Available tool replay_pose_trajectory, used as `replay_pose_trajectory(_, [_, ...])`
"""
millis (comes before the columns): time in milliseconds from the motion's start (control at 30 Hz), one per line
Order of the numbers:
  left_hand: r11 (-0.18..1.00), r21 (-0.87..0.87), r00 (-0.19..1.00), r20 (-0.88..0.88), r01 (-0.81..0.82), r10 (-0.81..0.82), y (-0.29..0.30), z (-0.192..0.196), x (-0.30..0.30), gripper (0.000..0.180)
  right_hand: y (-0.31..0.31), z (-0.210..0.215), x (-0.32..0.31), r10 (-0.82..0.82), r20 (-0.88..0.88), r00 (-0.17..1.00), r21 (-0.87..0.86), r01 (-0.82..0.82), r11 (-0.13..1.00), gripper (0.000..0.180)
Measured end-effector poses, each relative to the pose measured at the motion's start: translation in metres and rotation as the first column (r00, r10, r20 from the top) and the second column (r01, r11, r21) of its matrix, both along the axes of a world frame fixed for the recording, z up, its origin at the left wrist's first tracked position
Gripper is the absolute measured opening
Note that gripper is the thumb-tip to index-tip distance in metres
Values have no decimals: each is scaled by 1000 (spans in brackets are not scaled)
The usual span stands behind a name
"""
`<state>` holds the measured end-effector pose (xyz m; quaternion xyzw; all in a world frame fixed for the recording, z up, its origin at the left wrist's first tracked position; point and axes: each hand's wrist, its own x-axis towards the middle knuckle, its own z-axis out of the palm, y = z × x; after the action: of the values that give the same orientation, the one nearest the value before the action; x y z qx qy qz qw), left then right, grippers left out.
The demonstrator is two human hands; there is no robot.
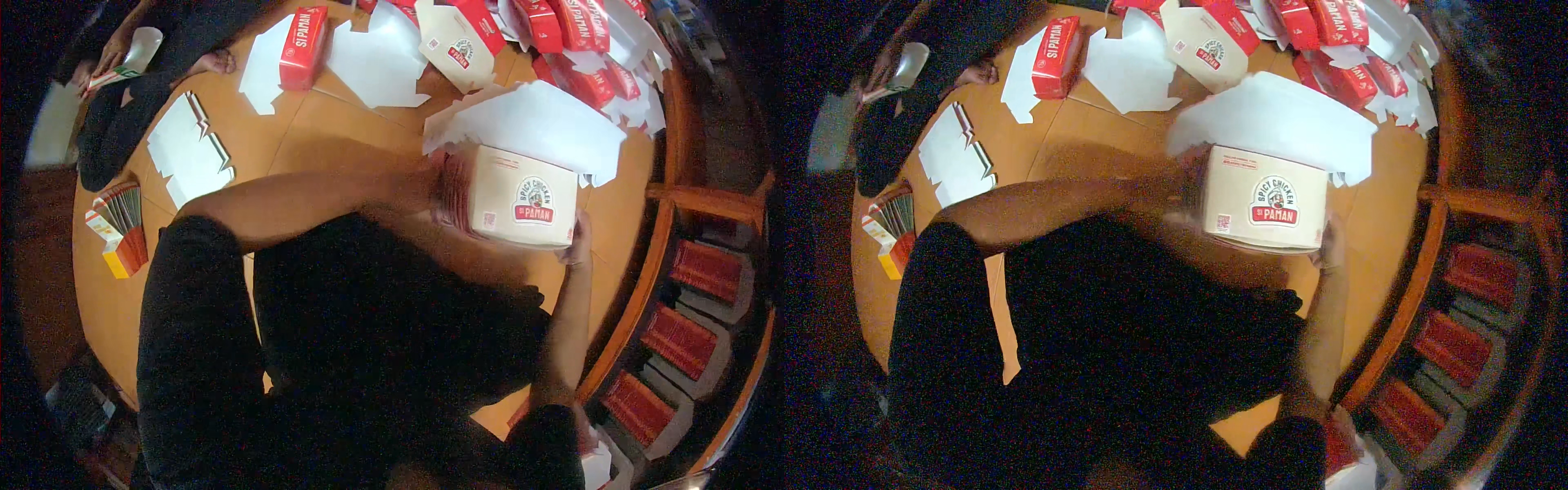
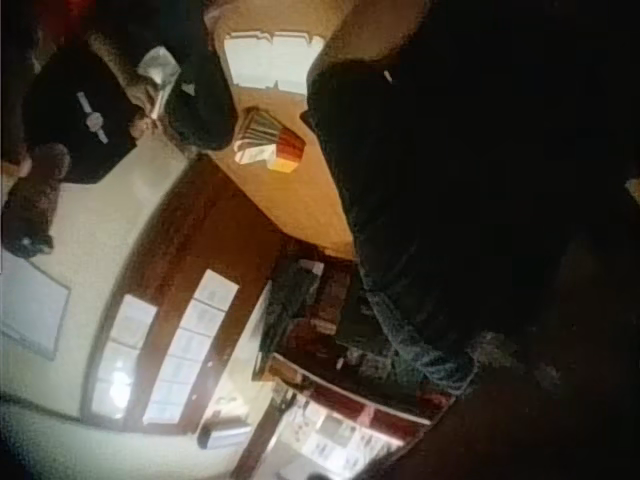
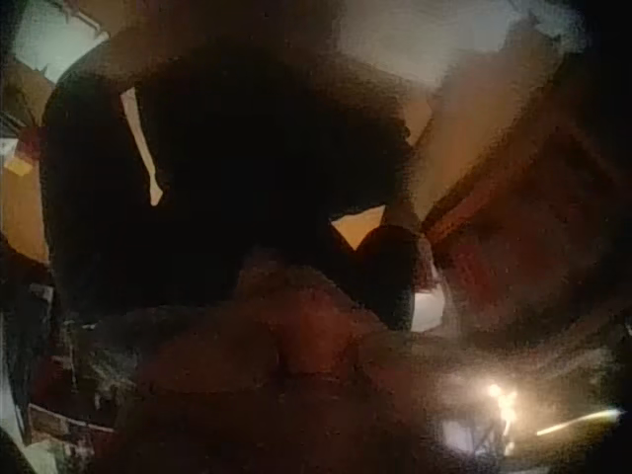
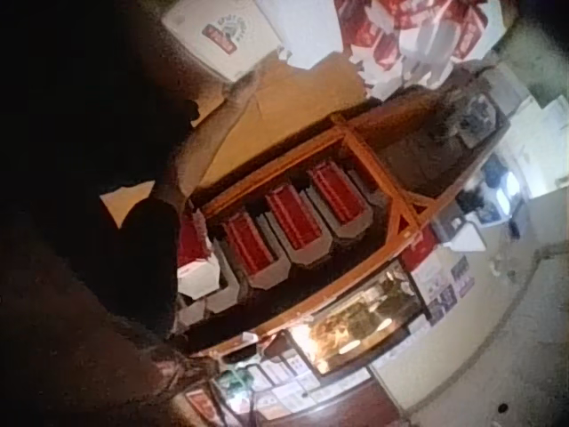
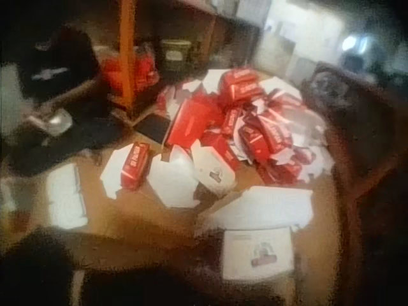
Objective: The person sits on the floor and assembles small red and white cardboard boxes. They fold the white cardboard inserts and place them inside the red outer sleeves, then stack the completed boxes. Another person is visible in the background performing a similar task.
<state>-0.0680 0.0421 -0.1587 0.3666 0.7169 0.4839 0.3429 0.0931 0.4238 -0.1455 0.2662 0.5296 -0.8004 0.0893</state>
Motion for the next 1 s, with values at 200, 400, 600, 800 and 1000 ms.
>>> replay_pose_trajectory(200, [992, -45, 953, 279, -114, 122, -16, 73, 3, 78, -60, 67, -13, 166, -232, 959, 653, 26, 757, 41])
replay_pose_trajectory(400, [999, 48, 997, -69, -23, 26, 1, 36, 0, 96, -104, 115, -11, 202, -107, 974, 968, 56, 243, 32])
replay_pose_trajectory(600, [994, 14, 969, -221, -112, 113, 8, 48, 26, 111, -147, 151, -20, 746, 106, 658, 972, 90, -218, 55])
replay_pose_trajectory(800, [969, 206, 989, -11, -139, 144, 20, 25, 35, 147, -138, 163, -46, 767, 361, 530, 925, -97, -368, 74])
replay_pose_trajectory(1000, [943, 247, 971, -32, -221, 236, 11, 21, 50, 144, -148, 150, -36, 888, 200, 413, 961, 96, -261, 39])
